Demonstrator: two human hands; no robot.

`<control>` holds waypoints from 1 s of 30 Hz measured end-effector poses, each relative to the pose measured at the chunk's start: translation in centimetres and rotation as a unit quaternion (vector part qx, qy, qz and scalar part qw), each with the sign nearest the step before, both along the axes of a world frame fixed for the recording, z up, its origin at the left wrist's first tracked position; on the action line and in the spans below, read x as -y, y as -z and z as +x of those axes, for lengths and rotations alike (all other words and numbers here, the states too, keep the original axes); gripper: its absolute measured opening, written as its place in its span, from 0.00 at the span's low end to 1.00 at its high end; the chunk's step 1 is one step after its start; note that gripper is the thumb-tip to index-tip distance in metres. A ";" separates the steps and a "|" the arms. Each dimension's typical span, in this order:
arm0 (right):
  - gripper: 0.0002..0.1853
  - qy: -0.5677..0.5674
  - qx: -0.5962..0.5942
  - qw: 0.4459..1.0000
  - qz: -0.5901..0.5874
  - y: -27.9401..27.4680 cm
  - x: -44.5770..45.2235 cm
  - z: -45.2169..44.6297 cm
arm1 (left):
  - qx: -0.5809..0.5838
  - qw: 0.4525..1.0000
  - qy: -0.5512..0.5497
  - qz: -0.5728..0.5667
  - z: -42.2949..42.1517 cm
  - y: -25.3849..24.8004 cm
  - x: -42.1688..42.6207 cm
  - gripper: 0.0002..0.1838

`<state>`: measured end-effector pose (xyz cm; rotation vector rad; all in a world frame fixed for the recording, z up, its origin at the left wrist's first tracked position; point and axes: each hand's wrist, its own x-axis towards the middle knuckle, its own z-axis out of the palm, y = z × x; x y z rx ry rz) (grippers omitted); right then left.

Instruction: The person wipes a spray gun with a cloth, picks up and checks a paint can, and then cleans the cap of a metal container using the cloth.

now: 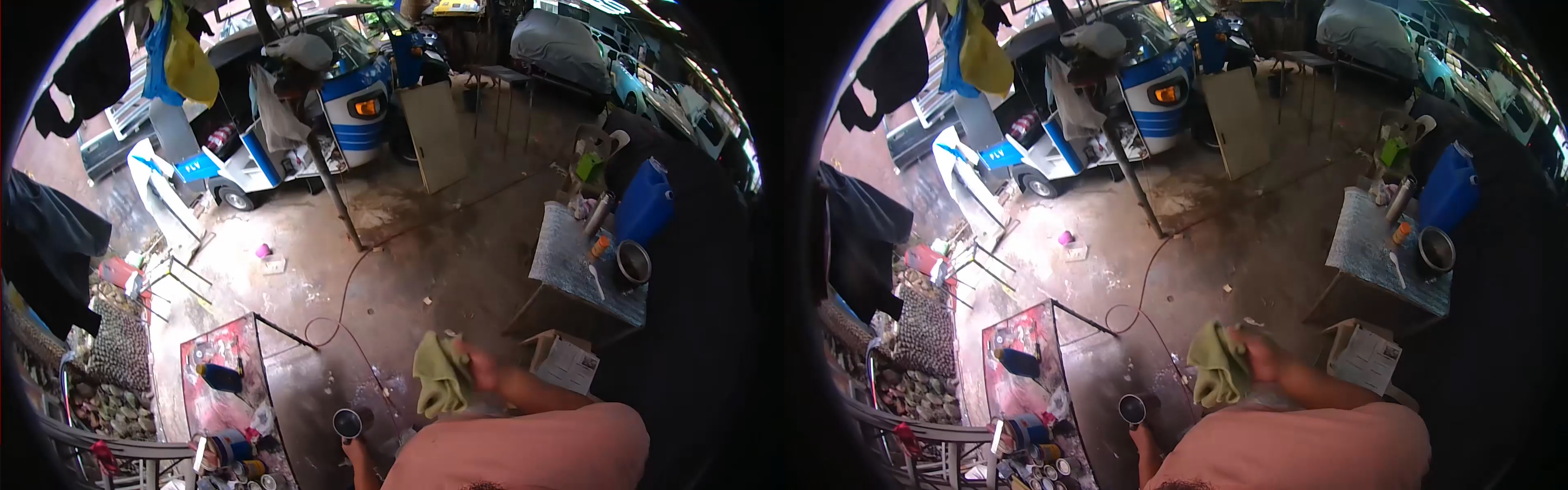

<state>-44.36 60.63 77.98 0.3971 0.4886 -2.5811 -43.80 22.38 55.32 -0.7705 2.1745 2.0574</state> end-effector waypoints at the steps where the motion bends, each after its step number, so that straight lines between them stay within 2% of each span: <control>1: 0.32 0.016 -0.038 0.999 -0.008 -2.1 -0.7 -0.6 | 0.005 1.000 0.002 -0.004 -0.1 0.5 0.2 0.08; 3: 0.40 0.048 -0.112 0.992 -0.025 -4.6 -1.7 -1.2 | 0.016 1.000 0.005 -0.012 -0.5 2.6 0.6 0.09; 5: 0.44 0.050 -0.178 0.964 -0.192 1.4 -2.9 -2.1 | 0.010 1.000 0.010 -0.007 -0.5 2.5 0.2 0.09; 7: 0.45 0.110 -0.206 0.968 -0.095 2.5 -1.8 -2.1 | -0.005 1.000 0.007 0.003 -0.8 1.1 -0.6 0.09; 10: 0.43 0.089 -0.049 0.994 -0.048 3.1 -2.1 -0.4 | -0.012 1.000 0.003 0.021 -0.6 -0.2 -1.5 0.08; 14: 0.28 -0.004 0.085 0.993 0.083 6.4 -2.6 -0.6 | -0.014 1.000 0.011 0.023 -0.7 -0.9 -2.0 0.08; 17: 0.20 0.003 0.047 0.998 0.048 9.3 -4.2 -1.2 | -0.013 1.000 0.005 0.013 -0.7 -2.2 -2.6 0.08; 20: 0.20 0.008 -0.006 0.994 0.106 6.8 -4.2 -0.6 | 0.004 1.000 0.012 -0.010 -0.3 -2.7 -2.4 0.09; 23: 0.14 -0.076 0.096 0.980 0.160 14.8 -2.8 2.0 | -0.016 1.000 -0.001 -0.022 0.0 -2.7 -2.4 0.12; 25: 0.09 -0.099 0.106 0.989 -0.011 18.0 -2.8 1.5 | -0.044 0.998 -0.013 -0.053 0.3 -1.5 -2.0 0.16; 26: 0.07 -0.112 0.116 0.982 -0.094 19.2 -3.5 1.5 | -0.055 0.995 -0.018 -0.081 -0.1 1.3 -0.3 0.18; 28: 0.06 -0.010 0.123 0.983 -0.138 19.8 -6.0 -1.0 | -0.064 0.989 -0.054 -0.123 0.9 3.9 1.3 0.22; 29: 0.08 0.147 0.163 0.976 0.007 13.5 -6.1 -2.8 | -0.061 0.984 -0.088 -0.139 1.3 4.3 1.6 0.25; 30: 0.10 0.180 0.114 0.976 0.037 10.2 -8.5 -4.3 | -0.046 0.984 -0.050 -0.167 1.7 6.1 3.2 0.26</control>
